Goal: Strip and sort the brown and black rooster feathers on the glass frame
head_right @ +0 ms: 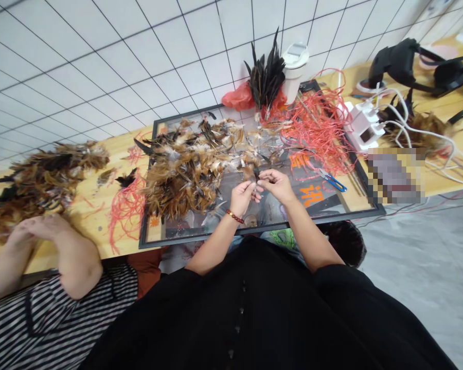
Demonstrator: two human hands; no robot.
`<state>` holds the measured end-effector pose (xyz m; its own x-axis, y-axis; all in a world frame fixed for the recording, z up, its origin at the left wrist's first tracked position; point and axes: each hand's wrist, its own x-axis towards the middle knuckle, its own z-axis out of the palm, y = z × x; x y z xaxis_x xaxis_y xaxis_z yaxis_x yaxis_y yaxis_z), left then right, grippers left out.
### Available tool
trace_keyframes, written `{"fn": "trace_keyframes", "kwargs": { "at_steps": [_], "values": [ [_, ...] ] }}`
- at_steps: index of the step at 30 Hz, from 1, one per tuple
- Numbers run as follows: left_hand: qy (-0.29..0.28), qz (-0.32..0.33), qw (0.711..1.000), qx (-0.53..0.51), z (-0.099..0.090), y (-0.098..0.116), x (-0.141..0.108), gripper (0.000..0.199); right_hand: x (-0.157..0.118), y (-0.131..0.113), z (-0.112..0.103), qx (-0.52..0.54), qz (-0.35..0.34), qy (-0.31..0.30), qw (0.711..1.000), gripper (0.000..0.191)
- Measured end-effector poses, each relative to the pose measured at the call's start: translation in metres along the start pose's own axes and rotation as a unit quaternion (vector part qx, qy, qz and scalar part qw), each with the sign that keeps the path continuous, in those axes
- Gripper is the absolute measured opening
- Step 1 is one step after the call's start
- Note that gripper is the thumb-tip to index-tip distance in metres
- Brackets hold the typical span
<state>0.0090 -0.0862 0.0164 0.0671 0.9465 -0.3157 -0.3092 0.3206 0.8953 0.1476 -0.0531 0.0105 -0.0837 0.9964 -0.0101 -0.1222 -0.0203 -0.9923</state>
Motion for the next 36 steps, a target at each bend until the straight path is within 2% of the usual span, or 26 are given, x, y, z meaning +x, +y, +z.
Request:
{"fn": "trace_keyframes", "kwargs": {
  "at_steps": [6,13,19,25,30,36],
  "values": [
    [0.008,-0.008,1.000,0.003,0.000,0.000,0.001,0.042,0.001,0.001,-0.003,-0.007,-0.001,-0.025,1.000,0.048],
    [-0.036,0.011,0.999,-0.009,-0.006,-0.002,0.000,0.049,0.002,0.002,-0.007,-0.004,0.008,-0.029,1.000,0.047],
    [-0.064,-0.016,0.998,0.013,-0.008,0.001,-0.001,0.047,0.005,0.004,-0.011,-0.081,-0.034,-0.054,0.995,0.037],
    [-0.109,-0.055,0.993,0.000,-0.015,0.008,0.000,0.056,0.007,0.008,-0.014,-0.109,-0.052,-0.059,0.991,0.033],
    [-0.128,-0.053,0.990,-0.019,-0.021,0.007,0.001,0.056,0.005,0.008,-0.013,-0.116,-0.063,-0.070,0.989,0.032],
    [-0.116,-0.046,0.992,-0.007,-0.018,0.005,0.001,0.058,0.002,0.008,-0.013,-0.040,-0.007,-0.081,0.996,0.037]
  ]
}}
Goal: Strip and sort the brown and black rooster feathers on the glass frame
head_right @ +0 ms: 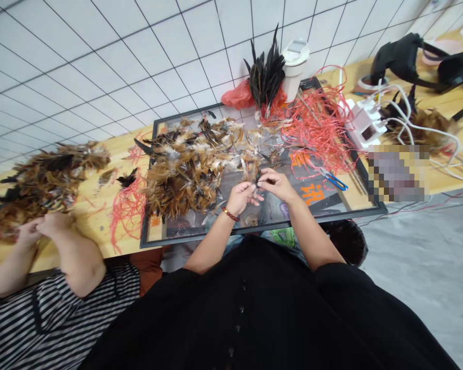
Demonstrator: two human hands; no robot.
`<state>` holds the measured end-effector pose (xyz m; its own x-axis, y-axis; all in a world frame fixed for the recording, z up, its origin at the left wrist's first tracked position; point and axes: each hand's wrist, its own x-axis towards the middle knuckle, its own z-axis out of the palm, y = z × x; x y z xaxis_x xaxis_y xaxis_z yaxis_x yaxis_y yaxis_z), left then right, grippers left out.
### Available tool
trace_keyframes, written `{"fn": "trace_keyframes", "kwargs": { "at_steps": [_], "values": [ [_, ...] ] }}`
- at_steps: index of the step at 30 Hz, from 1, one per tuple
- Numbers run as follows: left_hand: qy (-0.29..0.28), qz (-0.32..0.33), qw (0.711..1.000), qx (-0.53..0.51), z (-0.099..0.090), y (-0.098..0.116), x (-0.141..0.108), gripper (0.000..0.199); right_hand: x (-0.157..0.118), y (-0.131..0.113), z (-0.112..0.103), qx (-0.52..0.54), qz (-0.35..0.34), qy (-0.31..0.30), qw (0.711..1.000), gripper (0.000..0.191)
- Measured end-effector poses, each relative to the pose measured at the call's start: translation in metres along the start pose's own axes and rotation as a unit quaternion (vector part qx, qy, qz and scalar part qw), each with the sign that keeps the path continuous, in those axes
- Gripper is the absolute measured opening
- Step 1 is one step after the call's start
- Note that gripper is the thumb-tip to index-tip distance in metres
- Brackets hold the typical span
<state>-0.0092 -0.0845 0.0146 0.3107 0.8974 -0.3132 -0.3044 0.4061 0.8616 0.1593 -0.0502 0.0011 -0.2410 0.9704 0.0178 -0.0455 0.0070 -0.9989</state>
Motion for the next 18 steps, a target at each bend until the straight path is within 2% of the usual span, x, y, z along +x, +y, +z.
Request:
{"fn": "trace_keyframes", "kwargs": {
  "at_steps": [9,18],
  "values": [
    [0.017,-0.007,1.000,0.007,0.0028,-0.0010,0.0004,0.059,-0.0007,-0.0016,0.0009,0.031,-0.010,-0.021,0.999,0.028],
    [0.045,-0.014,0.999,0.014,0.0046,0.0006,-0.0001,0.045,0.0017,0.0049,-0.0007,-0.004,-0.067,-0.019,0.998,0.022]
  ]
}}
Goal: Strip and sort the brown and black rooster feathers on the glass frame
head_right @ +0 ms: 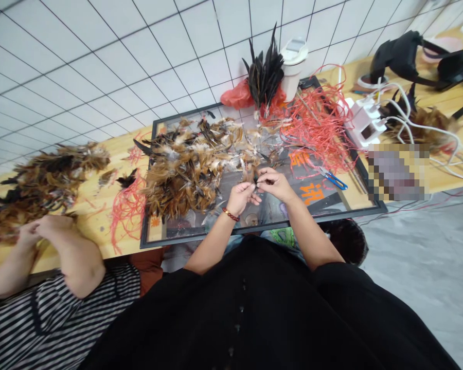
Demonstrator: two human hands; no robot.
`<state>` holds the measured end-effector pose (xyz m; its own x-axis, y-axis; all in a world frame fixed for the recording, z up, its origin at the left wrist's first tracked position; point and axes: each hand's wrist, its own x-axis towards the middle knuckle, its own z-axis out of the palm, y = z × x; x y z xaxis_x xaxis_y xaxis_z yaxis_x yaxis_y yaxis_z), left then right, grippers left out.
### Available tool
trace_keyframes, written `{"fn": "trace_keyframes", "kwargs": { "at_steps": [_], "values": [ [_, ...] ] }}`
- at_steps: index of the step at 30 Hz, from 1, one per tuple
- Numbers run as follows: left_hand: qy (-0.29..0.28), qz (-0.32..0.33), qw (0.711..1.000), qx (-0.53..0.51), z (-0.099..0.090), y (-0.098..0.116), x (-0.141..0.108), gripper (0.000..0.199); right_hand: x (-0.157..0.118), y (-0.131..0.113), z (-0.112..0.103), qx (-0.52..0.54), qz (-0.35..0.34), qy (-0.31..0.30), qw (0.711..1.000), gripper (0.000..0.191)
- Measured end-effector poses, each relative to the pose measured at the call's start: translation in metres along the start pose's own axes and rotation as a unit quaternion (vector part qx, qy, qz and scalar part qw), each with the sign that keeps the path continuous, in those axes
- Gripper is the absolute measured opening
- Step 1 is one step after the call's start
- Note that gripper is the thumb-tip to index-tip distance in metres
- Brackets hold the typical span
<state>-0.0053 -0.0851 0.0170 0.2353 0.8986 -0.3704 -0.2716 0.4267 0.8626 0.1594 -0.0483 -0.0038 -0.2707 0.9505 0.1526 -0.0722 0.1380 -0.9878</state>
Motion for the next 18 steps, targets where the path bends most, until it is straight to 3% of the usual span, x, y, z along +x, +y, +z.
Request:
{"fn": "trace_keyframes", "kwargs": {
  "at_steps": [9,12,15,16,18],
  "values": [
    [0.039,0.027,0.999,0.011,0.005,-0.007,0.001,0.036,0.001,0.000,0.002,-0.083,-0.060,0.031,0.994,0.019],
    [0.059,0.033,0.998,-0.006,0.007,-0.006,0.001,0.032,0.004,0.003,-0.007,-0.091,-0.067,0.147,0.983,0.018],
    [0.083,0.041,0.995,-0.042,0.009,-0.002,0.000,0.026,0.006,0.008,-0.018,-0.191,-0.064,0.288,0.936,0.014],
    [0.089,0.043,0.994,-0.052,0.009,-0.001,0.000,0.024,0.007,0.009,-0.020,-0.236,-0.068,0.298,0.923,0.013],
    [0.099,0.048,0.992,-0.067,0.009,0.001,-0.001,0.021,0.006,0.010,-0.020,-0.304,-0.089,0.256,0.913,0.014]
  ]
}}
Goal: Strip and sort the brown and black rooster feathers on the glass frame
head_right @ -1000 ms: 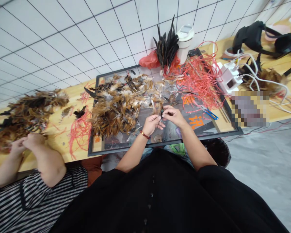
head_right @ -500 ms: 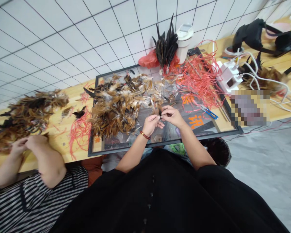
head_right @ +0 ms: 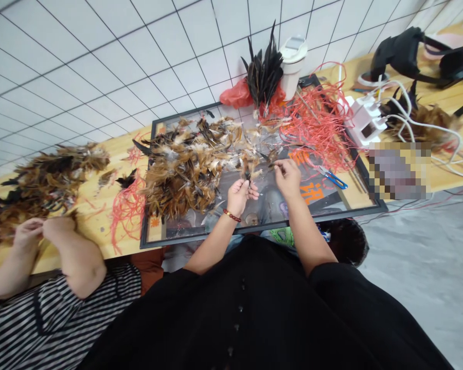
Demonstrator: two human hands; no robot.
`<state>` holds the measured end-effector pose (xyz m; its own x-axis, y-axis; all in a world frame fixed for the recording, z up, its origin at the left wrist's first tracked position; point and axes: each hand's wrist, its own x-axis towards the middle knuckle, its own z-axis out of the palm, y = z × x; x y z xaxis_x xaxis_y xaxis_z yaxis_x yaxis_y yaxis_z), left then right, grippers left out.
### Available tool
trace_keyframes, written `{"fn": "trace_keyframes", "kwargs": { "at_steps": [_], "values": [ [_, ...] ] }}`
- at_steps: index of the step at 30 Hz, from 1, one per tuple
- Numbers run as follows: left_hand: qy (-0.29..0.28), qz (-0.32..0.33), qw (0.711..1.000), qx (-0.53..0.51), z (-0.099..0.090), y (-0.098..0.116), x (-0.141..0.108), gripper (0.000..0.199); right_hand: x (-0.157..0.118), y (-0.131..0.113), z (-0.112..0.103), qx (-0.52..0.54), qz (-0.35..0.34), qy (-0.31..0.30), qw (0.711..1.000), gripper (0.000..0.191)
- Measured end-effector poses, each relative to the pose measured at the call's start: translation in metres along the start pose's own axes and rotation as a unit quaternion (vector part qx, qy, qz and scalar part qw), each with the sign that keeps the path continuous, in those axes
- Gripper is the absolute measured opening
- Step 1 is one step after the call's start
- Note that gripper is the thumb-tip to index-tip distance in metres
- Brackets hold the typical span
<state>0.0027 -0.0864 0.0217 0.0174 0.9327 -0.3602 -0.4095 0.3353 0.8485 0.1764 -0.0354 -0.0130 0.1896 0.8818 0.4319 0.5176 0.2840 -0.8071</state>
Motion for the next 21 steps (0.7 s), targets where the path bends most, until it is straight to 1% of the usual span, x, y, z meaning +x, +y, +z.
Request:
{"fn": "trace_keyframes", "kwargs": {
  "at_steps": [2,4,7,9,12,14,16,18,19,21],
  "values": [
    [0.011,0.003,1.000,-0.012,0.000,0.002,0.000,0.021,-0.002,-0.002,0.001,-0.035,-0.053,-0.052,0.997,0.018],
    [0.020,0.002,1.000,-0.022,-0.001,0.002,0.000,0.023,-0.004,-0.005,0.002,-0.087,-0.072,-0.076,0.991,0.022],
    [0.018,0.000,0.999,-0.034,-0.001,0.003,0.000,0.022,-0.006,-0.007,0.004,-0.185,-0.035,-0.081,0.979,0.023],
    [0.014,0.001,0.999,-0.038,-0.001,0.004,-0.001,0.021,-0.006,-0.006,0.005,-0.220,-0.009,-0.085,0.972,0.018],
    [0.010,-0.003,0.999,-0.032,-0.001,0.005,-0.002,0.024,-0.005,-0.003,0.005,-0.192,-0.013,-0.070,0.979,0.012],
    [0.006,-0.007,1.000,-0.023,0.000,0.005,-0.003,0.026,-0.004,-0.002,0.003,-0.137,-0.047,-0.054,0.988,0.012],
    [0.001,-0.010,1.000,-0.014,0.000,0.004,-0.003,0.028,-0.004,-0.003,0.002,-0.079,-0.093,-0.055,0.991,0.013],
    [-0.005,-0.016,1.000,-0.004,0.001,0.004,-0.003,0.029,-0.006,-0.006,0.001,-0.045,-0.135,-0.079,0.987,0.014],
    [-0.008,-0.021,1.000,0.001,0.001,0.003,-0.003,0.030,-0.007,-0.008,0.001,-0.045,-0.151,-0.099,0.982,0.015],
    [-0.016,-0.031,0.999,0.013,0.001,0.003,-0.003,0.032,-0.009,-0.013,0.001,-0.080,-0.179,-0.141,0.970,0.018]
  ]
}}
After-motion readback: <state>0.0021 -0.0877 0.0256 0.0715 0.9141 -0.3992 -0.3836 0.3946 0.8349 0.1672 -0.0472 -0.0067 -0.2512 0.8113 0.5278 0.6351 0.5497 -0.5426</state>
